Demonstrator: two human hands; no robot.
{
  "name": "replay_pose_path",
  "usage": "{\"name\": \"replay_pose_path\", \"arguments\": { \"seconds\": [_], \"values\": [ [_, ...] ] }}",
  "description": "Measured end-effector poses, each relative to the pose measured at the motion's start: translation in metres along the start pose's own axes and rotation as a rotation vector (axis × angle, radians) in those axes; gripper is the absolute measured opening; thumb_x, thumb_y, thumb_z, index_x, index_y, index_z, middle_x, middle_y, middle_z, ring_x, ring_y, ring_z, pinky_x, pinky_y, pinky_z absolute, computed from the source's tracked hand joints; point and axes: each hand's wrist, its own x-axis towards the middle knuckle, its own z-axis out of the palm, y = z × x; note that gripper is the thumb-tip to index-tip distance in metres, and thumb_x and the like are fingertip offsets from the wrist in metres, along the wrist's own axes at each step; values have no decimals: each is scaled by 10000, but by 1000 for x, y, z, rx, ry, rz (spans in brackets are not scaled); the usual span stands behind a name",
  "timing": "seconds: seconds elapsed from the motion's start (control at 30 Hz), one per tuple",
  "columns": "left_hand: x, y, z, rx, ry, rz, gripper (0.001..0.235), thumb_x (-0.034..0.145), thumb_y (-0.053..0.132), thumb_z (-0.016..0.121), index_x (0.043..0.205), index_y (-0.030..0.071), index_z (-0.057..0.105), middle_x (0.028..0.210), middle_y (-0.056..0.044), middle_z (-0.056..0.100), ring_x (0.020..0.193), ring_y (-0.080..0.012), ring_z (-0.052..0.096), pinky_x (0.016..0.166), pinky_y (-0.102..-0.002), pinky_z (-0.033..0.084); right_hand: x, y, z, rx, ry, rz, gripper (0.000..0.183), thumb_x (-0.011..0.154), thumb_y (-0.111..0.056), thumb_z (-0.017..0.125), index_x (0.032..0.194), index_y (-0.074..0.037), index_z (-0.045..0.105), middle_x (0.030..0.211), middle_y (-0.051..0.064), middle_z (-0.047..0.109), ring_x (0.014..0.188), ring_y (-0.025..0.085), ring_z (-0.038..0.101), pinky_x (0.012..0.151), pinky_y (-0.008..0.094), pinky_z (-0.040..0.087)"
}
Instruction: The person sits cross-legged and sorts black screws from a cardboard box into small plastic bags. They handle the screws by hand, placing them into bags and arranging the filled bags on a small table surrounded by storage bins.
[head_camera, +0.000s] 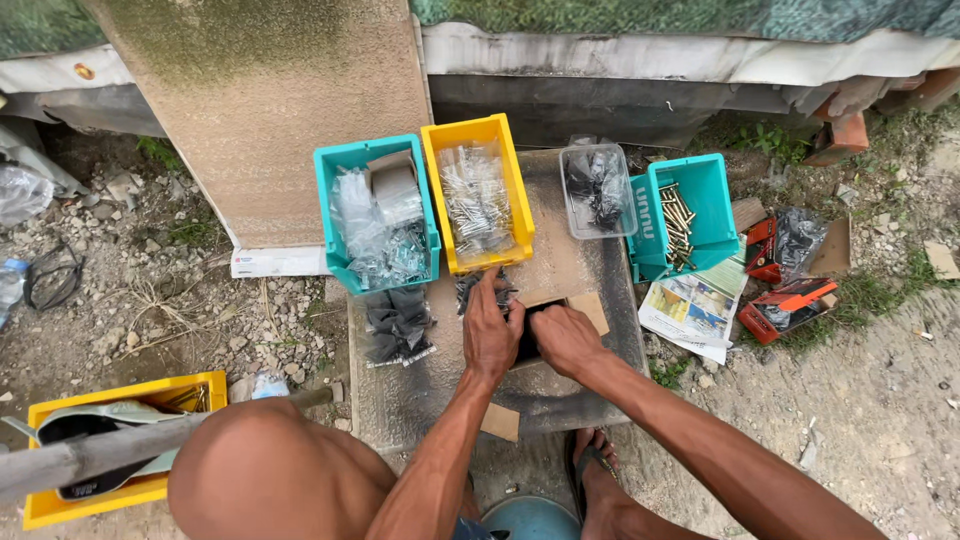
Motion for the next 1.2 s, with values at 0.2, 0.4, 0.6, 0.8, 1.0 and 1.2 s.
{"name": "replay_pose_path", "arguments": {
  "seconds": [0.2,0.4,0.6,0.8,1.0,1.2],
  "values": [
    [-7,-2,3,36,38,-36,602,700,-11,625,1284,2,479,926,-144,603,907,-338,636,825,-428,525,-26,-15,-78,337,-22,94,148,787,-201,626,852,-104,718,818,144,694,891,389,673,762,477,540],
    [-8,0,5,58,55,-9,575,709,-28,615,1268,-17,481,906,-143,605,881,-331,641,813,-419,526,-32,-18,-110,568,297,-11,132,831,-143,651,931,-80,711,815,129,690,685,262,676,617,357,536],
    [-7,-1,4,61,49,38,577,695,-18,639,1254,-14,497,892,-132,607,874,-316,639,809,-411,530,-24,-31,-108,583,378,-129,111,821,-109,672,914,-81,725,815,146,675,618,259,664,538,344,515],
    [-4,4,-3,-1,31,82,526,755,-20,632,1261,-7,490,912,-161,603,881,-335,639,800,-418,530,-36,-14,-120,277,264,-77,159,870,-217,622,948,-117,718,870,89,692,766,279,701,681,438,545],
    [-13,-15,14,3,43,124,251,910,138,625,1127,32,552,865,-115,613,851,-299,654,748,-355,541,-93,-27,-164,-122,-6,-78,176,848,-261,581,943,-162,691,908,85,686,866,367,683,758,507,550],
    [-8,-3,3,9,35,163,274,908,192,651,1090,18,542,886,-145,603,885,-326,648,780,-389,539,-119,-38,-156,-226,-62,-131,177,848,-270,585,956,-146,651,870,82,659,852,323,686,749,467,562]
  ]
}}
